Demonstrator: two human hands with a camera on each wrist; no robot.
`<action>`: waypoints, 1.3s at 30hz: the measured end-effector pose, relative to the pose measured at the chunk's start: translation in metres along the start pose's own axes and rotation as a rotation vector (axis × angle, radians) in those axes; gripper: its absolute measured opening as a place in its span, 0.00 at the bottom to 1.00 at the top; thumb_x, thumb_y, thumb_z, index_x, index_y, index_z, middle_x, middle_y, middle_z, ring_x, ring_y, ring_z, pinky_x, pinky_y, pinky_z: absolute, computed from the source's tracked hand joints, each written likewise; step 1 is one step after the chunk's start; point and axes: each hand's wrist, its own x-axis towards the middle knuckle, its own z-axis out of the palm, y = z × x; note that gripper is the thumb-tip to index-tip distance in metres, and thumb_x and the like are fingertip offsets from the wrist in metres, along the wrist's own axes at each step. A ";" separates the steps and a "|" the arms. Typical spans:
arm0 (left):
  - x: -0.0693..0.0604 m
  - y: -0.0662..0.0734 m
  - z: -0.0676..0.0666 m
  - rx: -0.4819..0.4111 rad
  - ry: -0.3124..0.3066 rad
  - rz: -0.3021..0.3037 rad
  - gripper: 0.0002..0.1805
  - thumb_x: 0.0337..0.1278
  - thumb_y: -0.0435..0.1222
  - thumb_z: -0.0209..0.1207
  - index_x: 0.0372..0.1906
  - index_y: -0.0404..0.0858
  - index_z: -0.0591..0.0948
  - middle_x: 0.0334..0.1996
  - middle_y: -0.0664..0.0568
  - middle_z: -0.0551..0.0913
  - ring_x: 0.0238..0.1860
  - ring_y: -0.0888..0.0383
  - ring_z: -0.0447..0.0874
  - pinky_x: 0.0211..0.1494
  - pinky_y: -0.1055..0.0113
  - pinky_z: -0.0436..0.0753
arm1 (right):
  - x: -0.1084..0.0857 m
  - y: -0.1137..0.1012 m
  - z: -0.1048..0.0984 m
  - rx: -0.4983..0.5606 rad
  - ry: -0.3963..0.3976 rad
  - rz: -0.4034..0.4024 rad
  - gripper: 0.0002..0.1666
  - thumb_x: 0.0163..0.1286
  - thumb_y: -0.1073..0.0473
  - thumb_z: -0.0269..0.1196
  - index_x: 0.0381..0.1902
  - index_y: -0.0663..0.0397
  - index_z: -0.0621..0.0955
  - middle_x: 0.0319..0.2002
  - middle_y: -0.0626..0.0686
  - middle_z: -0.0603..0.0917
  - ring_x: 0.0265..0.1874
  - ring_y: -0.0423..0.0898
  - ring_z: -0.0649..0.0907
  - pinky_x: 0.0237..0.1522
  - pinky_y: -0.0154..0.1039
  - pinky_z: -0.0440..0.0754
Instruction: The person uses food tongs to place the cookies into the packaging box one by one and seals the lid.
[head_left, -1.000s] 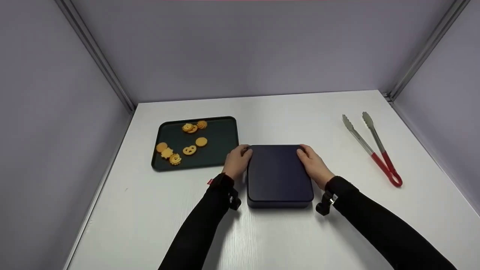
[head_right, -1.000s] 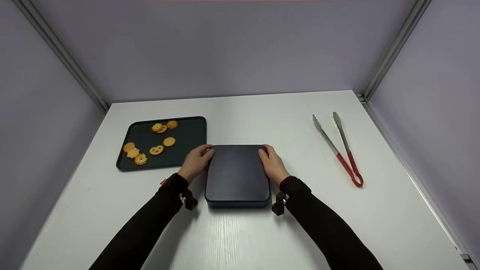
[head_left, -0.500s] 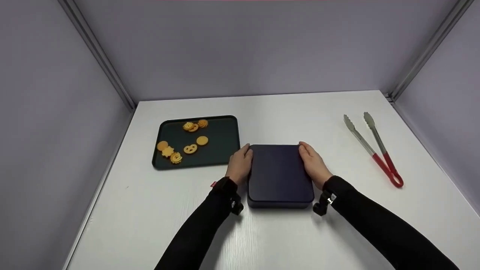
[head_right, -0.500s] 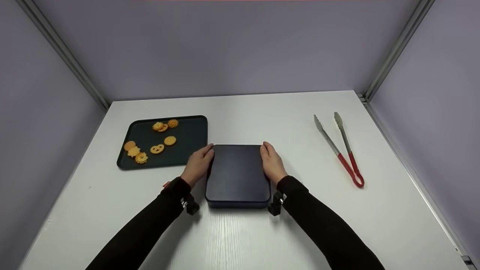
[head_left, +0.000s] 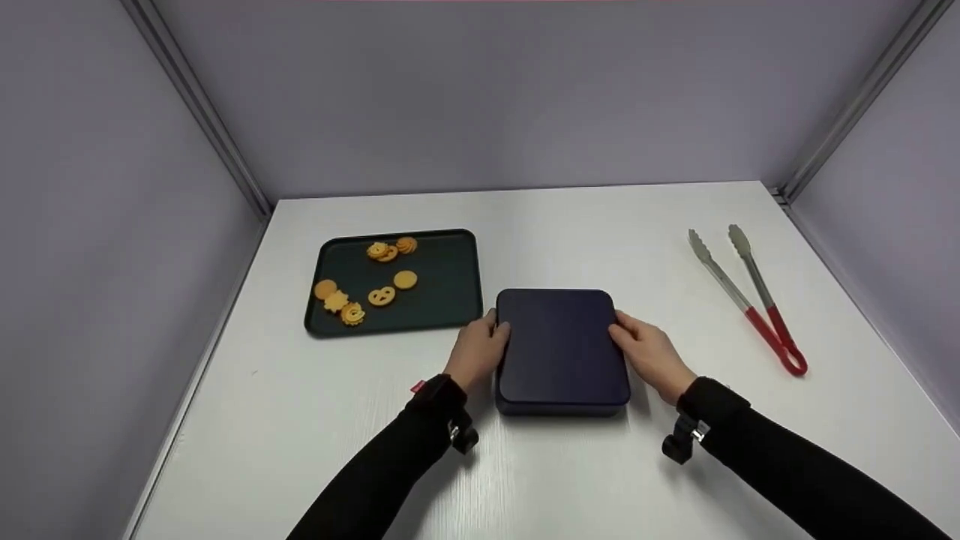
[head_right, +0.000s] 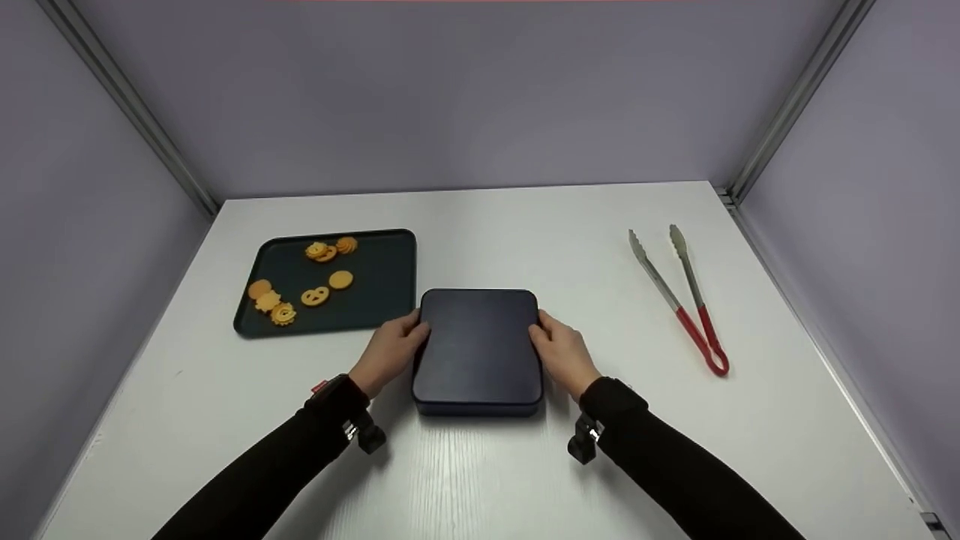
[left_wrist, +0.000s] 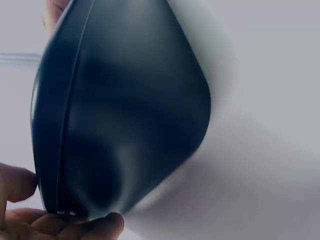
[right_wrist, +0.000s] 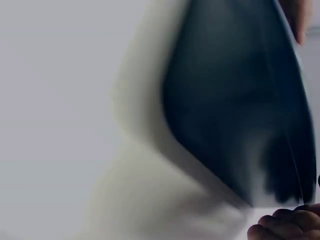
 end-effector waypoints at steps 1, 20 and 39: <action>0.000 0.001 0.001 0.011 0.010 0.000 0.31 0.81 0.42 0.47 0.77 0.29 0.63 0.73 0.36 0.69 0.74 0.44 0.68 0.75 0.51 0.67 | -0.002 0.000 0.002 -0.016 0.005 -0.007 0.38 0.85 0.49 0.46 0.81 0.64 0.53 0.79 0.64 0.57 0.79 0.60 0.56 0.77 0.54 0.57; 0.000 0.033 -0.002 0.388 0.172 0.042 0.23 0.80 0.40 0.50 0.65 0.27 0.77 0.51 0.34 0.86 0.49 0.40 0.88 0.50 0.47 0.85 | -0.005 -0.026 0.001 -0.278 0.186 -0.152 0.30 0.84 0.59 0.45 0.76 0.72 0.62 0.71 0.70 0.68 0.71 0.64 0.69 0.71 0.58 0.66; 0.013 0.050 -0.011 0.568 0.215 0.072 0.19 0.76 0.43 0.56 0.42 0.33 0.90 0.40 0.42 0.90 0.38 0.45 0.91 0.36 0.50 0.87 | 0.012 -0.035 0.000 -0.521 0.366 -0.364 0.16 0.77 0.65 0.54 0.51 0.75 0.81 0.24 0.62 0.82 0.23 0.54 0.80 0.29 0.54 0.79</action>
